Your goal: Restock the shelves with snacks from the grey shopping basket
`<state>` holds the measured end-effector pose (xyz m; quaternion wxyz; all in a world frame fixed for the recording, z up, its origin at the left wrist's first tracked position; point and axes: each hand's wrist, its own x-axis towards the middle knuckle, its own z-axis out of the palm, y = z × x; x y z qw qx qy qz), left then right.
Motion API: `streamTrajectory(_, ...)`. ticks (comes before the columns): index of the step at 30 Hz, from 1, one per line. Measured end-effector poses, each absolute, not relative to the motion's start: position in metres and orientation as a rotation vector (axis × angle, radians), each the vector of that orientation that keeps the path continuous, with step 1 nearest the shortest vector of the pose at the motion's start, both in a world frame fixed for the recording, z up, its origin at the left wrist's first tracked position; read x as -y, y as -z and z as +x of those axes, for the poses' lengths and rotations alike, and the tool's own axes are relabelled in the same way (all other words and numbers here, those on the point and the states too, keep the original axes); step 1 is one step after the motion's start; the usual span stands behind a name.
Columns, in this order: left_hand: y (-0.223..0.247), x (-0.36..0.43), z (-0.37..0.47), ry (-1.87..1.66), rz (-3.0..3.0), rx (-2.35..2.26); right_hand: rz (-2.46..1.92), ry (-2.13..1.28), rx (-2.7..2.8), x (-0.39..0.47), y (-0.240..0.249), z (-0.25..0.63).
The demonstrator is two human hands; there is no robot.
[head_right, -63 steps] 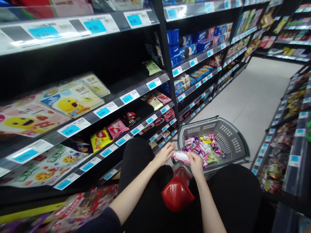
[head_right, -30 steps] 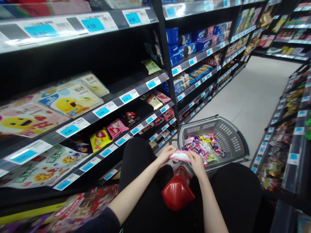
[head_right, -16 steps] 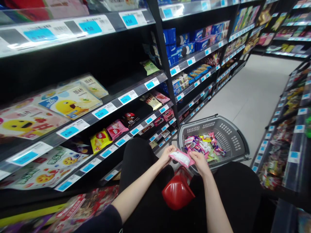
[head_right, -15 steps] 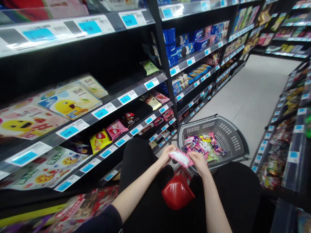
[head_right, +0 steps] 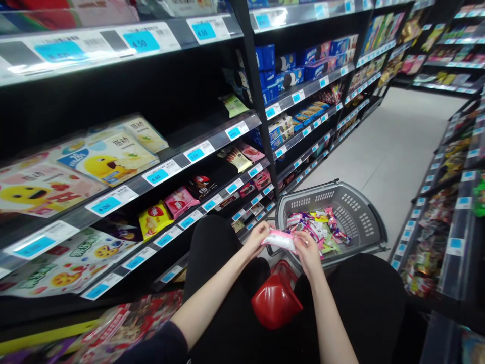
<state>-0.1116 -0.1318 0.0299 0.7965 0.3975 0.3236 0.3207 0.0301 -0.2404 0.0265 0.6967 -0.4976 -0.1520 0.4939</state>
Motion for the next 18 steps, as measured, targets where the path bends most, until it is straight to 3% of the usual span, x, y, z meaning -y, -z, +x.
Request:
streamTrajectory(6, -0.026, 0.131, -0.119, -0.402, 0.791, -0.678, -1.156, -1.032, 0.348, 0.238, -0.028, 0.031)
streamTrajectory(11, -0.022, 0.131, -0.114, -0.588, 0.863, -0.69, -1.182, -1.017, 0.254, 0.237, -0.022, 0.034)
streamTrajectory(15, -0.02, 0.127, -0.114, -0.784, 1.064, -0.776, -1.234, -1.264, 0.137, 0.24, -0.02, 0.036)
streamTrajectory(18, -0.019, 0.128, -0.115, -0.721, 1.19, -0.697, -1.198, -1.441, 0.09, 0.243, -0.021, 0.037)
